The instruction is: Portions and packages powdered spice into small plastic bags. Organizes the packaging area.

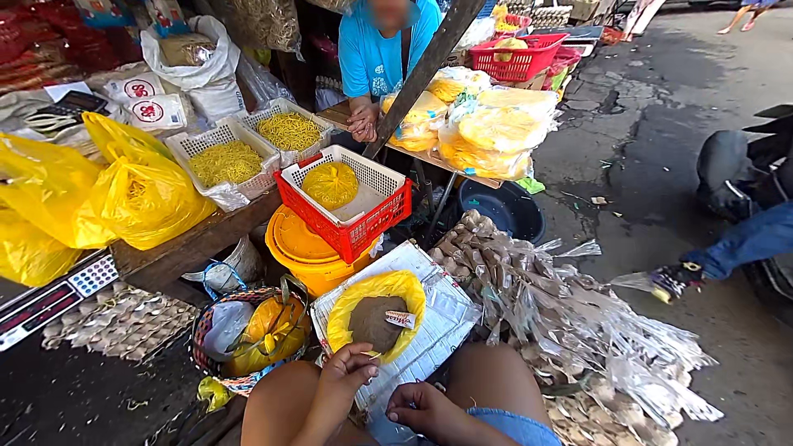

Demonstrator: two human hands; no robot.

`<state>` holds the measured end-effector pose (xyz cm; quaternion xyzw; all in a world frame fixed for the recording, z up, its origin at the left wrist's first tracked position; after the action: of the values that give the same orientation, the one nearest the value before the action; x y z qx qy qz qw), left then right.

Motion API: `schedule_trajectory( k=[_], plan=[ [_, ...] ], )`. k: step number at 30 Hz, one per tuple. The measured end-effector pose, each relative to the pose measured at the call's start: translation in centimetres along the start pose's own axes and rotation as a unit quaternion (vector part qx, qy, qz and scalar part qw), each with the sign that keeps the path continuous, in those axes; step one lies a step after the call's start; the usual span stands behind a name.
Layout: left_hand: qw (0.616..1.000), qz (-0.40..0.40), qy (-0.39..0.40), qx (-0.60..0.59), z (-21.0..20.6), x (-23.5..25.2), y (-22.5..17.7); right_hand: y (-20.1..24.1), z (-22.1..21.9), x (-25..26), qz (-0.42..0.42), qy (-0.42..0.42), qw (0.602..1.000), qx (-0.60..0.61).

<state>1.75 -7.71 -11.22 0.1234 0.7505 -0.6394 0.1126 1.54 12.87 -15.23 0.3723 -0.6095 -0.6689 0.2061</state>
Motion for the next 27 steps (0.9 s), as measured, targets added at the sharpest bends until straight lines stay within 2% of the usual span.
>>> schedule_trajectory(
  k=[4, 8, 12, 14, 16, 19, 22, 24, 27],
  plan=[
    [0.995, -0.064, 0.018, 0.074, 0.0, -0.2, -0.2, 0.3, 0.0, 0.1, -0.016, 0.036, 0.999, -0.028],
    [0.979, -0.097, -0.036, 0.177, -0.8, 0.1, 0.4, 1.0, -0.3, 0.1, -0.021, 0.072, 0.995, -0.066],
    [0.962, -0.119, 0.033, 0.244, -1.0, -0.2, -0.2, 0.5, 0.1, -0.4, 0.019, 0.107, 0.990, -0.095],
    [0.953, -0.112, 0.092, 0.266, -1.4, -0.5, -0.5, 0.4, 0.6, -0.4, 0.041, 0.055, 0.996, -0.061],
    [0.952, -0.122, 0.113, 0.258, -2.1, -0.6, -0.3, 0.8, 1.0, 0.0, 0.062, -0.029, 0.997, -0.026],
    [0.969, -0.158, 0.039, 0.185, -3.1, -0.4, 0.9, 1.8, 1.2, 0.6, 0.082, -0.148, 0.986, 0.008],
    [0.985, -0.090, 0.042, 0.140, -3.4, -0.3, 1.2, 2.6, 1.1, 0.6, 0.130, -0.237, 0.961, 0.062],
    [0.979, -0.061, 0.079, 0.178, -3.3, -0.6, 1.7, 2.8, 1.2, 0.3, 0.147, -0.254, 0.954, 0.066],
    [0.955, -0.074, 0.128, 0.259, -3.1, -1.1, 2.8, 2.6, 0.8, -0.2, 0.151, -0.222, 0.962, 0.042]
  ],
)
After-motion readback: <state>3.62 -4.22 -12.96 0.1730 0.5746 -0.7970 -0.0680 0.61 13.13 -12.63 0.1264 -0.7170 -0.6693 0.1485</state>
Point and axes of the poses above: each hand's wrist, its own x-axis towards the middle knuckle, its own z-axis out of the back of the hand, y = z × x, the point moved 2 cm from there along x, towards the middle knuckle, and after that the axes turned 3 degrees about z, right-handed, at the moved point
